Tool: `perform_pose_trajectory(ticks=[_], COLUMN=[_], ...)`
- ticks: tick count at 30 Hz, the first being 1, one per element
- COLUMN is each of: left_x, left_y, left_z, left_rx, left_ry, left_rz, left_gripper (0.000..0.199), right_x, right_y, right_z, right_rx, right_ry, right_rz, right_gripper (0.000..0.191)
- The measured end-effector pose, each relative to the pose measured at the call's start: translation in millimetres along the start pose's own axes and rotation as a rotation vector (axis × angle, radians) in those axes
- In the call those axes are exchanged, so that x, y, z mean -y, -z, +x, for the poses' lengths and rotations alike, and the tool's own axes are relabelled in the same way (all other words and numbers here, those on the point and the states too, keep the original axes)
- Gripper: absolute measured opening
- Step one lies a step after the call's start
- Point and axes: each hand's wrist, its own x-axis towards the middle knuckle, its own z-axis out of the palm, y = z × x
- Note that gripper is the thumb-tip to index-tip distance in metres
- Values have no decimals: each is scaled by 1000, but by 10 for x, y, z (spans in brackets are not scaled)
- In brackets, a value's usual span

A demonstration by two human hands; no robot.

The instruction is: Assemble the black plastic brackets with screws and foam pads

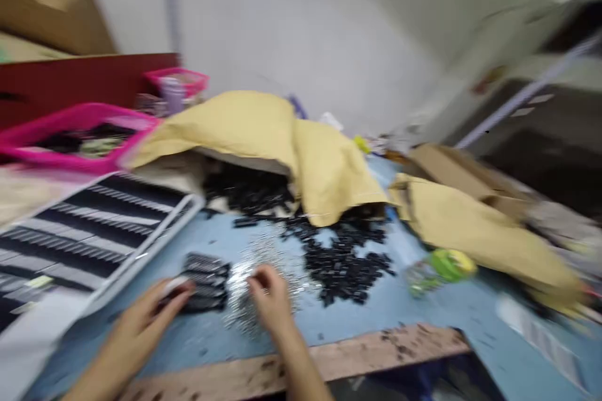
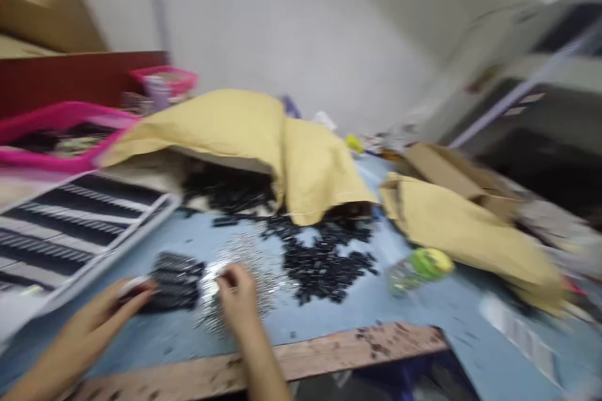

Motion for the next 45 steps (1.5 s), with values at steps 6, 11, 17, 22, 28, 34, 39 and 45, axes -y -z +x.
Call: perform_pose_trajectory(ticks=[6, 11, 17, 22, 28, 34, 39, 45], left_x=[-9, 27, 131, 122, 92, 96, 199, 374], left_y=[404, 250, 51, 1, -2, 115, 209, 104], left_z=[-304, -309, -299, -292, -306, -343, -91, 105], left_rx=[55, 49, 42, 58, 64, 39, 31, 171], left_ry=[74, -76, -297, -381, -446, -360, -251, -223], left_rz=[166, 231, 471, 528, 549, 489, 547, 659], left_gripper=[22, 16, 16, 26, 34, 26, 44, 45], right_x=[174, 257, 272, 291, 278, 274, 265, 290], right_y=[-493, -591, -606, -523, -512, -441, -489, -495], right_z=[-153, -107, -74, -39, -7, 13, -25, -57], right_rx=[126, 200, 255, 302, 319, 402, 400, 229], right_ry=[-36, 76, 214, 311, 390, 411, 371, 127], right_rz=[252, 112, 1, -76, -132, -139, -119, 85], right_gripper=[4, 11, 16, 19, 22, 21, 20, 5])
